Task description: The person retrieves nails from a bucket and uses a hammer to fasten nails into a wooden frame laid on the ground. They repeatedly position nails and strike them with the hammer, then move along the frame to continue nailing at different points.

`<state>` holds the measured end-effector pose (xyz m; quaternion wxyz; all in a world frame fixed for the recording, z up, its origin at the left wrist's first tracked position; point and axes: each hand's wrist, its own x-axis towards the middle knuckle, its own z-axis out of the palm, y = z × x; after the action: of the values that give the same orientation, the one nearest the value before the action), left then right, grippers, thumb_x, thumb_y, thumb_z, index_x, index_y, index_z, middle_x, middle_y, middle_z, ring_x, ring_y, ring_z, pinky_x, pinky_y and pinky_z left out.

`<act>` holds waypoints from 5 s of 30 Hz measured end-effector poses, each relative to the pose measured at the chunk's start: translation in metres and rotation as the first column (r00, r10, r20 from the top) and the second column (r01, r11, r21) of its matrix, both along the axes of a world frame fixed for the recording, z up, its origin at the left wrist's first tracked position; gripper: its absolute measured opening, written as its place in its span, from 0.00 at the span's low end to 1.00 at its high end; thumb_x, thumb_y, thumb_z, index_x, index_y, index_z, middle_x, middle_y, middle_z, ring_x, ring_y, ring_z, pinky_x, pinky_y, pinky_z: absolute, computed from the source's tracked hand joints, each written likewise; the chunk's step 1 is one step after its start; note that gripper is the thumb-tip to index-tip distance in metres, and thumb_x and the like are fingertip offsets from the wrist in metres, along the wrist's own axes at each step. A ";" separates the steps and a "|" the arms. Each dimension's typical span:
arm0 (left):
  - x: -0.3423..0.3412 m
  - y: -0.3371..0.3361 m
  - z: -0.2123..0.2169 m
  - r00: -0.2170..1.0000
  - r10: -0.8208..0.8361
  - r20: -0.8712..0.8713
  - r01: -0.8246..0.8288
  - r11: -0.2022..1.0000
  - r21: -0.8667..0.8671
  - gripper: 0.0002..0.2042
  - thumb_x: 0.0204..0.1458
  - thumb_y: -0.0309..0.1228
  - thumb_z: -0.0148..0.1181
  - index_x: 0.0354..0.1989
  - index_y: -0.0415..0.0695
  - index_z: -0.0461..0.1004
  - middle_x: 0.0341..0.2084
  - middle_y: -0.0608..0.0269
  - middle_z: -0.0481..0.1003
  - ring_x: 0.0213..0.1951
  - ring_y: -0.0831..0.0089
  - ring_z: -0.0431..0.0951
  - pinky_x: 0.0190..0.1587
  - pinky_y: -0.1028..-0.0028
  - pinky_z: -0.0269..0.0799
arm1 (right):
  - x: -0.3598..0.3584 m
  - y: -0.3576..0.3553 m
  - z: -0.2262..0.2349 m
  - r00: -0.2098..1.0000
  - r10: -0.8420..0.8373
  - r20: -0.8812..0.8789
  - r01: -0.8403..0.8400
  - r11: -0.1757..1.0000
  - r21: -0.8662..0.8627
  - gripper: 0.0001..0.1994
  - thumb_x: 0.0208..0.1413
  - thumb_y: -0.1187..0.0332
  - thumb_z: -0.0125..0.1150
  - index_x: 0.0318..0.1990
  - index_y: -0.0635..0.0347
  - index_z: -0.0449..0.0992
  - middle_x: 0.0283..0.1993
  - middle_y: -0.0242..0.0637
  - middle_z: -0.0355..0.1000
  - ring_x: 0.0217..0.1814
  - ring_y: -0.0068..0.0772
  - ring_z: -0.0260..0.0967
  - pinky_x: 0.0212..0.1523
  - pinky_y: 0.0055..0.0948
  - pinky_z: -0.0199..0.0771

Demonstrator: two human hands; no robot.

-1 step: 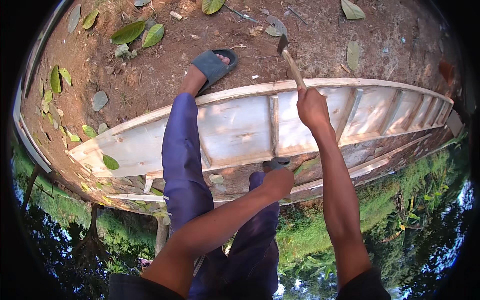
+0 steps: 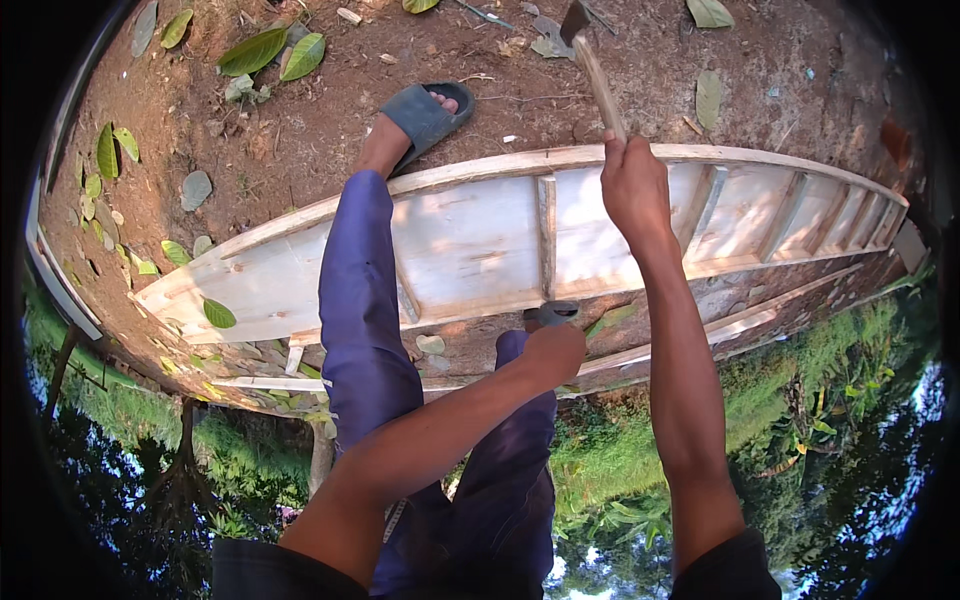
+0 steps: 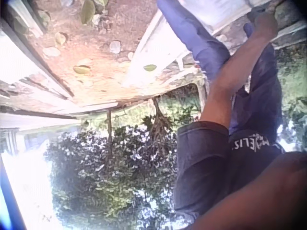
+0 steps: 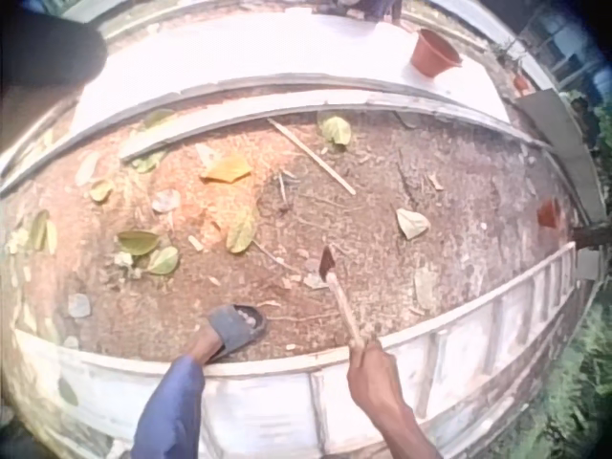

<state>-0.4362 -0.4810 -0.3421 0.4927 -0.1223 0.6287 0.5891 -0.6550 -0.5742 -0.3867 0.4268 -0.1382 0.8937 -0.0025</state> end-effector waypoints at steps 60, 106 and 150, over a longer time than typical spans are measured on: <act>-0.013 -0.074 -0.011 0.951 -0.270 -0.154 0.283 0.957 0.072 0.11 0.50 0.28 0.60 0.38 0.33 0.79 0.30 0.46 0.80 0.37 0.55 0.82 0.41 0.63 0.77 | 0.185 0.225 0.094 0.440 -0.842 0.312 0.887 0.462 -0.003 0.12 0.62 0.62 0.56 0.43 0.61 0.68 0.24 0.29 0.65 0.21 0.20 0.63 0.20 0.25 0.66; 0.074 0.342 -0.072 -0.198 -0.977 0.075 0.979 -0.194 0.055 0.11 0.54 0.34 0.59 0.33 0.37 0.80 0.19 0.61 0.77 0.24 0.75 0.76 0.30 0.71 0.69 | 0.485 0.447 -0.027 -0.662 -0.532 0.528 0.407 -0.847 -0.342 0.12 0.57 0.63 0.57 0.37 0.65 0.72 0.21 0.41 0.71 0.20 0.32 0.70 0.24 0.33 0.69; 0.073 0.427 -0.310 -0.635 -0.770 -0.061 0.700 -0.540 -0.467 0.10 0.55 0.34 0.61 0.38 0.39 0.76 0.33 0.42 0.77 0.42 0.44 0.77 0.44 0.54 0.70 | 0.525 0.557 -0.131 -0.805 0.058 0.590 -0.145 -0.984 -0.101 0.19 0.66 0.50 0.48 0.33 0.58 0.67 0.20 0.26 0.61 0.14 0.21 0.59 0.12 0.27 0.61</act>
<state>-0.3630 -0.0541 -0.6521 0.5679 0.5966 0.5297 -0.2024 -0.1299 -0.0173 -0.5173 0.1306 -0.7227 -0.1124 0.6694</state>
